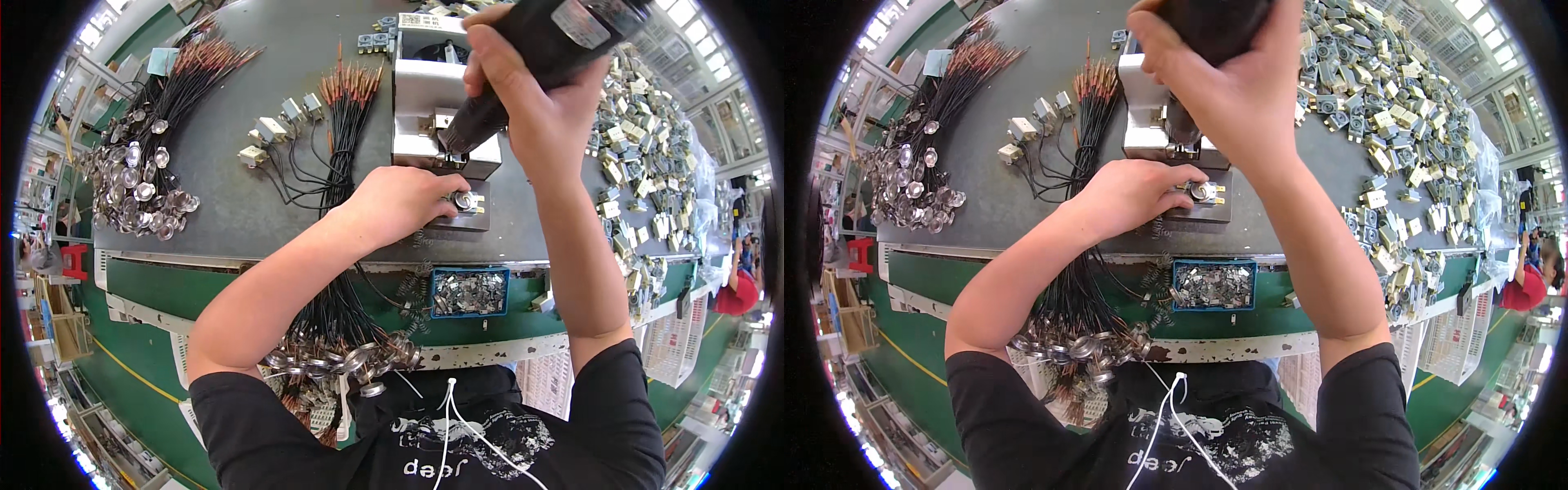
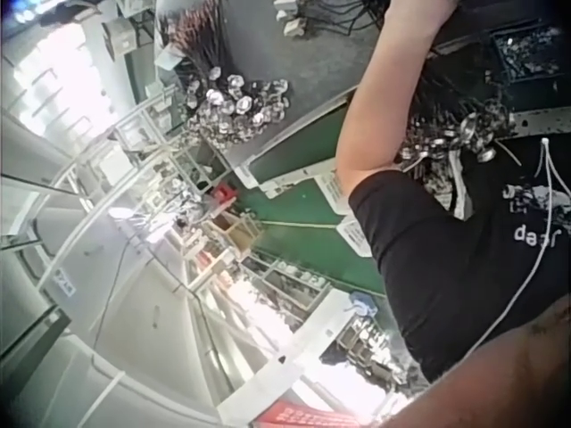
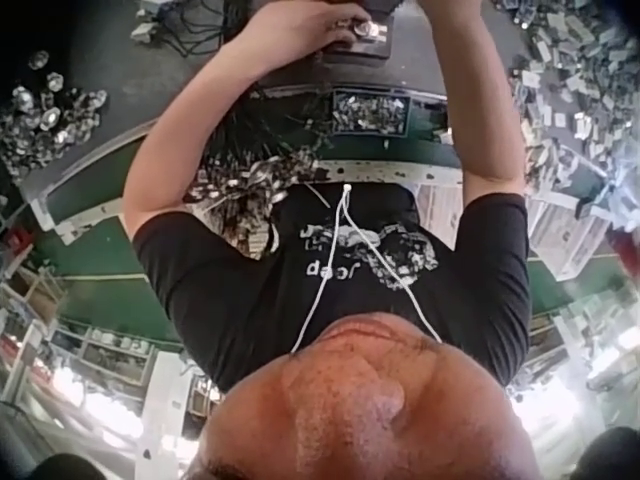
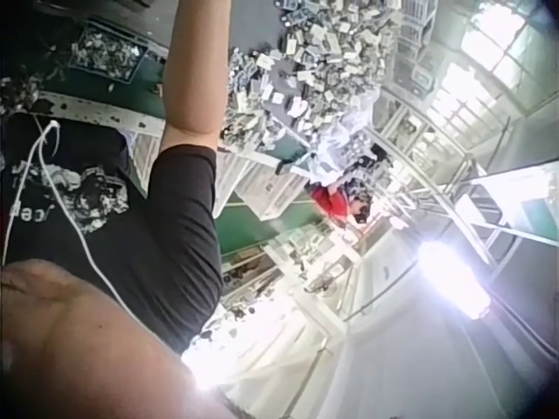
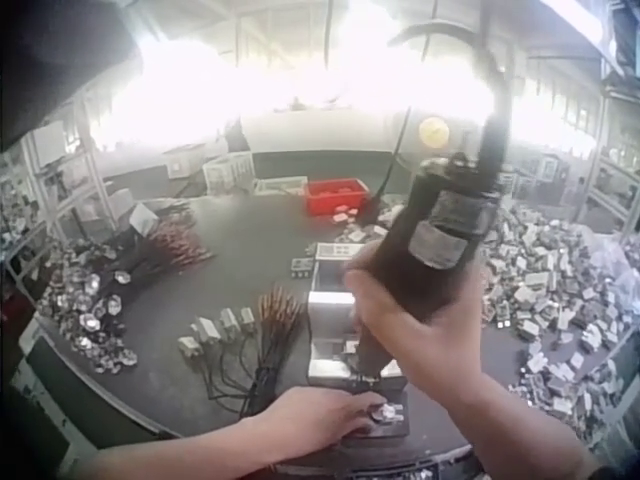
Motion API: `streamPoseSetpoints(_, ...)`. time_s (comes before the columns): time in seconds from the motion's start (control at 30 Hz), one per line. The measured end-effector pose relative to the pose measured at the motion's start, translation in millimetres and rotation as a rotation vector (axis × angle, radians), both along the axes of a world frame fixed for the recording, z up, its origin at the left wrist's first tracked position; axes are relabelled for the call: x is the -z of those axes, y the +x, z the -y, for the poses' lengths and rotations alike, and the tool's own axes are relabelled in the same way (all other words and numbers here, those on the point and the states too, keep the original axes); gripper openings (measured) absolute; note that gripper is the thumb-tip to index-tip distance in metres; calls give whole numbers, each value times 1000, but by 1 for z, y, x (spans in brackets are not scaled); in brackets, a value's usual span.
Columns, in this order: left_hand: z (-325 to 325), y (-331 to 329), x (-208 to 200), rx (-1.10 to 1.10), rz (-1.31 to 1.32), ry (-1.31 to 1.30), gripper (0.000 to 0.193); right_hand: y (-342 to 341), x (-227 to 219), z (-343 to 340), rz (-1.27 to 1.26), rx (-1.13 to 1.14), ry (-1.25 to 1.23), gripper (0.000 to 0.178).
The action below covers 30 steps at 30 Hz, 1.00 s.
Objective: Assembling wiring harnesses to electronic components using a specialized pressing tool.
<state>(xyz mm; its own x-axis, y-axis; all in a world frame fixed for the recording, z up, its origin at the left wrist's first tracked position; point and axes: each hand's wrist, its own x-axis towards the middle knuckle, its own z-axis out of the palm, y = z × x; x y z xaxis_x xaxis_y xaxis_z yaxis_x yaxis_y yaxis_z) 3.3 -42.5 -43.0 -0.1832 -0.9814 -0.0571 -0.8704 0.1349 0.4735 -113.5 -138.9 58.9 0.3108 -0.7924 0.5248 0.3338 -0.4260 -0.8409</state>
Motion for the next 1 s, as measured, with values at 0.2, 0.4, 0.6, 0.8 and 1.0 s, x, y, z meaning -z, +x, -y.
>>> streamPoseSetpoints(0.2,1,-3,0,0,-5,-39,34,-2,-15,43,-184,-501,-54,87)
streamPoseSetpoints(0.4,2,1,4,6,-63,-88,34,-1,-33,33,-336,-462,2,83)
streamPoseSetpoints(0.6,1,6,0,5,27,-92,39,24,-7,-3,83,163,-191,61)
streamPoseSetpoints(0.8,1,-1,7,-1,-86,-66,38,0,-1,26,-99,-421,-101,80)
streamPoseSetpoints(1.0,-3,-7,7,30,-43,-60,39,14,11,22,98,-264,-21,66)
